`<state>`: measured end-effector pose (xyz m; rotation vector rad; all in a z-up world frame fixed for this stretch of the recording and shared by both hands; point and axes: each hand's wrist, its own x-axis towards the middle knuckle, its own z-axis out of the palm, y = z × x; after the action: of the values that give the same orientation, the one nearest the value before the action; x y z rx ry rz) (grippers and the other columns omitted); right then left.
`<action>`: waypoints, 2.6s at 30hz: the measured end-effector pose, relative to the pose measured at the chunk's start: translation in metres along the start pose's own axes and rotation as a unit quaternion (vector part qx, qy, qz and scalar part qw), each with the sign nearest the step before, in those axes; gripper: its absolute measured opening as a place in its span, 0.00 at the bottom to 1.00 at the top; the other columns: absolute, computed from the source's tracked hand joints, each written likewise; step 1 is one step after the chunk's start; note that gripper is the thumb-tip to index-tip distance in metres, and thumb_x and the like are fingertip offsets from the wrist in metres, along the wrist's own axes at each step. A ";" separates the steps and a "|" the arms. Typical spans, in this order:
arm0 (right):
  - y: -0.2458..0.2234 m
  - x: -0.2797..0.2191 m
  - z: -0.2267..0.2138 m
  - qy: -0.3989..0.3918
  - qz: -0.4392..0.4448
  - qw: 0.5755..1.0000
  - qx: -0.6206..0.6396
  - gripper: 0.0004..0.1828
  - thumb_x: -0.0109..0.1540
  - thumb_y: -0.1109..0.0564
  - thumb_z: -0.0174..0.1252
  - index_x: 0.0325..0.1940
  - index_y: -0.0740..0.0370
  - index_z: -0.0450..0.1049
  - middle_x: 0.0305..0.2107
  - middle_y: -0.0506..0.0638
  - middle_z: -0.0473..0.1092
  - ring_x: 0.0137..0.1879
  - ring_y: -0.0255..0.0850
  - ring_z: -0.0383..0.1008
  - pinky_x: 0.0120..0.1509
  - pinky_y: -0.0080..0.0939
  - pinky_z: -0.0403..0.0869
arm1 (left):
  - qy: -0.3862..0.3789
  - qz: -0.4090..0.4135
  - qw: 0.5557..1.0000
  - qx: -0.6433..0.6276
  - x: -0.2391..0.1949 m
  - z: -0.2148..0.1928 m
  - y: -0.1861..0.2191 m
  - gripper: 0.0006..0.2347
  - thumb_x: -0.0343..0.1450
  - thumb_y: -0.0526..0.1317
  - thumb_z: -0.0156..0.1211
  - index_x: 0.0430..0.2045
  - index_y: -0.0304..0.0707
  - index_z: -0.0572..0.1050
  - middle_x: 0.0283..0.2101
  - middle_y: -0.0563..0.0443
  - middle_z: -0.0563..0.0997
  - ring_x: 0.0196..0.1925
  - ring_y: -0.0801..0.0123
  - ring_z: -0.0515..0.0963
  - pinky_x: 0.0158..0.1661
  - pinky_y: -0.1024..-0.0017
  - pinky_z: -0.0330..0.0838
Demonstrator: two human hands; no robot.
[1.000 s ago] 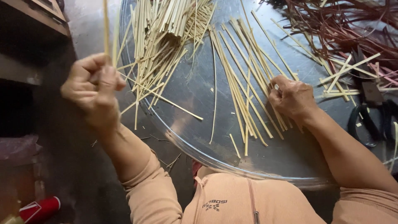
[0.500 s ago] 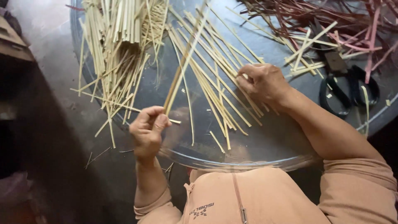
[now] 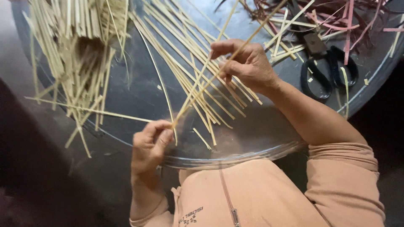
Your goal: The person weaves thin bamboo strips by hand on a round metal table, laying down a base of parallel strips and interlacing additional strips to form a grid. The person repeatedly picks up strips, aligns them, and presses the weave flat, building a small woven mat.
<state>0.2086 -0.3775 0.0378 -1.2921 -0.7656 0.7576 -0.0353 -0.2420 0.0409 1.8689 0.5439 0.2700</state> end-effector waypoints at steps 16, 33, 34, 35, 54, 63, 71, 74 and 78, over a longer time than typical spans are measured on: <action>0.000 -0.002 0.012 -0.005 -0.121 0.979 -0.165 0.06 0.60 0.71 0.42 0.40 0.75 0.63 0.36 0.59 0.63 0.24 0.41 0.64 0.29 0.33 0.68 | 0.047 0.115 0.980 0.157 -0.001 -0.003 -0.010 0.05 0.65 0.29 0.52 0.31 0.30 0.72 0.33 0.45 0.76 0.30 0.60 0.73 0.33 0.68 0.66; -0.004 -0.015 0.040 -0.091 -0.004 0.996 -0.007 0.14 0.58 0.73 0.47 0.48 0.72 0.60 0.33 0.61 0.63 0.28 0.40 0.66 0.33 0.30 0.70 | -0.086 0.159 0.971 0.157 -0.006 0.043 0.001 0.05 0.64 0.32 0.49 0.30 0.34 0.64 0.20 0.44 0.66 0.20 0.57 0.64 0.25 0.63 0.58; -0.006 -0.013 0.044 -0.076 -0.006 0.997 -0.010 0.14 0.58 0.73 0.47 0.48 0.72 0.60 0.33 0.61 0.63 0.28 0.40 0.66 0.33 0.30 0.70 | -0.098 0.168 0.969 0.155 -0.004 0.046 0.002 0.05 0.64 0.32 0.49 0.30 0.34 0.64 0.20 0.44 0.66 0.20 0.57 0.64 0.25 0.63 0.58; -0.008 -0.011 0.047 -0.050 -0.059 0.990 -0.117 0.09 0.58 0.70 0.47 0.42 0.71 0.63 0.28 0.56 0.63 0.26 0.37 0.63 0.31 0.30 0.66 | -0.082 0.171 0.967 0.173 -0.002 0.049 0.004 0.04 0.64 0.33 0.49 0.28 0.34 0.64 0.20 0.44 0.67 0.21 0.56 0.65 0.26 0.63 0.59; 0.024 0.055 0.157 0.177 -0.219 0.459 -0.842 0.17 0.54 0.72 0.31 0.24 0.77 0.68 0.15 0.61 0.63 0.13 0.44 0.58 0.12 0.41 0.58 | 0.033 0.248 0.919 0.304 -0.002 0.033 0.058 0.04 0.65 0.32 0.53 0.27 0.28 0.68 0.25 0.45 0.71 0.23 0.55 0.65 0.31 0.65 0.61; 0.026 0.057 0.154 0.108 -0.244 0.362 -0.893 0.16 0.49 0.74 0.32 0.16 0.72 0.66 0.13 0.60 0.61 0.12 0.43 0.55 0.13 0.35 0.52 | 0.024 0.493 0.805 0.329 0.017 0.052 0.098 0.06 0.66 0.36 0.50 0.32 0.40 0.73 0.38 0.48 0.73 0.40 0.60 0.68 0.39 0.66 0.61; 0.022 0.054 0.154 0.075 -0.269 0.380 -0.882 0.17 0.50 0.73 0.30 0.18 0.74 0.67 0.14 0.61 0.62 0.11 0.43 0.55 0.11 0.36 0.53 | 0.050 0.567 0.746 0.344 0.023 0.085 0.096 0.04 0.66 0.33 0.50 0.27 0.38 0.74 0.34 0.52 0.74 0.35 0.64 0.73 0.42 0.65 0.54; 0.023 0.053 0.156 0.072 -0.275 0.398 -0.872 0.17 0.50 0.72 0.29 0.18 0.74 0.67 0.14 0.62 0.62 0.11 0.44 0.55 0.11 0.37 0.52 | 0.078 0.589 0.722 0.354 0.023 0.089 0.094 0.01 0.64 0.33 0.55 0.23 0.38 0.73 0.31 0.53 0.73 0.31 0.68 0.73 0.40 0.67 0.55; 0.025 0.048 0.156 0.057 -0.283 0.411 -0.865 0.18 0.51 0.71 0.28 0.19 0.75 0.67 0.14 0.63 0.61 0.11 0.45 0.55 0.10 0.38 0.52 | 0.083 0.606 0.710 0.349 0.022 0.090 0.095 0.05 0.64 0.31 0.48 0.22 0.37 0.74 0.30 0.52 0.72 0.29 0.68 0.72 0.35 0.68 0.58</action>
<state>0.1031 -0.2508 0.0343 -2.4800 -1.8686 -1.2728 0.0457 -0.3319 0.0956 2.7305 -0.7075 1.2420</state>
